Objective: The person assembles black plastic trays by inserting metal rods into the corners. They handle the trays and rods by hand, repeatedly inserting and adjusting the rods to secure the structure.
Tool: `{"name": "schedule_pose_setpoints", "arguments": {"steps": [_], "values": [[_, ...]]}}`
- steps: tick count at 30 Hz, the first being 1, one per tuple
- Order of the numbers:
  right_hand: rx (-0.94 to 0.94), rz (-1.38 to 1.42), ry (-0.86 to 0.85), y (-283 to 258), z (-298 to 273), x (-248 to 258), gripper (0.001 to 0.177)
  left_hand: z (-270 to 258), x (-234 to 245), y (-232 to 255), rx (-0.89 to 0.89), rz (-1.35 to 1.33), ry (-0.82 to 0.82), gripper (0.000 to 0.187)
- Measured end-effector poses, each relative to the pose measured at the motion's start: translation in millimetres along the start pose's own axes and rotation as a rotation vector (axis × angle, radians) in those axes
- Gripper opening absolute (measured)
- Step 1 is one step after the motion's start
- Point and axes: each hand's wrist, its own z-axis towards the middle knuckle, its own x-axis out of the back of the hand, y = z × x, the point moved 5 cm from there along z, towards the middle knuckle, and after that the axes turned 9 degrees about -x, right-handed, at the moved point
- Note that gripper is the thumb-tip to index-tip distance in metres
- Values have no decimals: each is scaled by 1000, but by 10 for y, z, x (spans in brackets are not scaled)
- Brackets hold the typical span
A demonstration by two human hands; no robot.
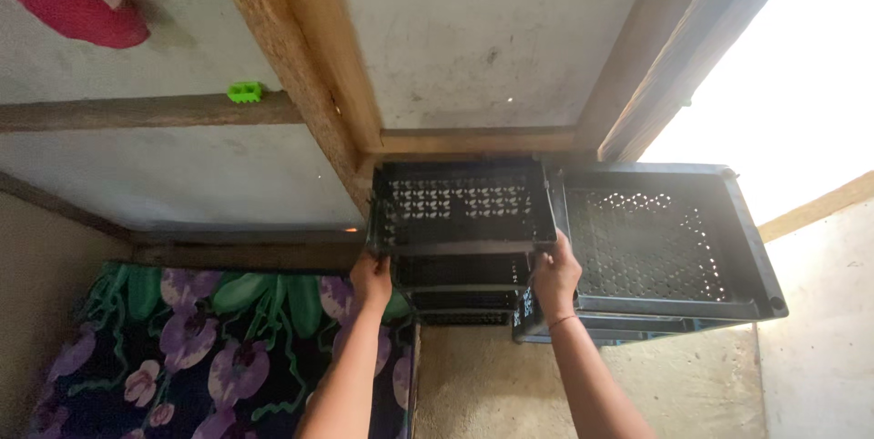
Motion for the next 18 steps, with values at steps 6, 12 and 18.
{"name": "schedule_pose_setpoints", "arguments": {"steps": [6,12,18], "values": [[74,69,-6,-620,-17,244,48,272,604,659,3,-328,-16,25],[135,73,-16,-1357,-77,554,49,557,1232,1165,-86,-252,15,16],[412,365,-64,-2123,-265,771,38,657,1865,1566,-168,-312,67,16]]}}
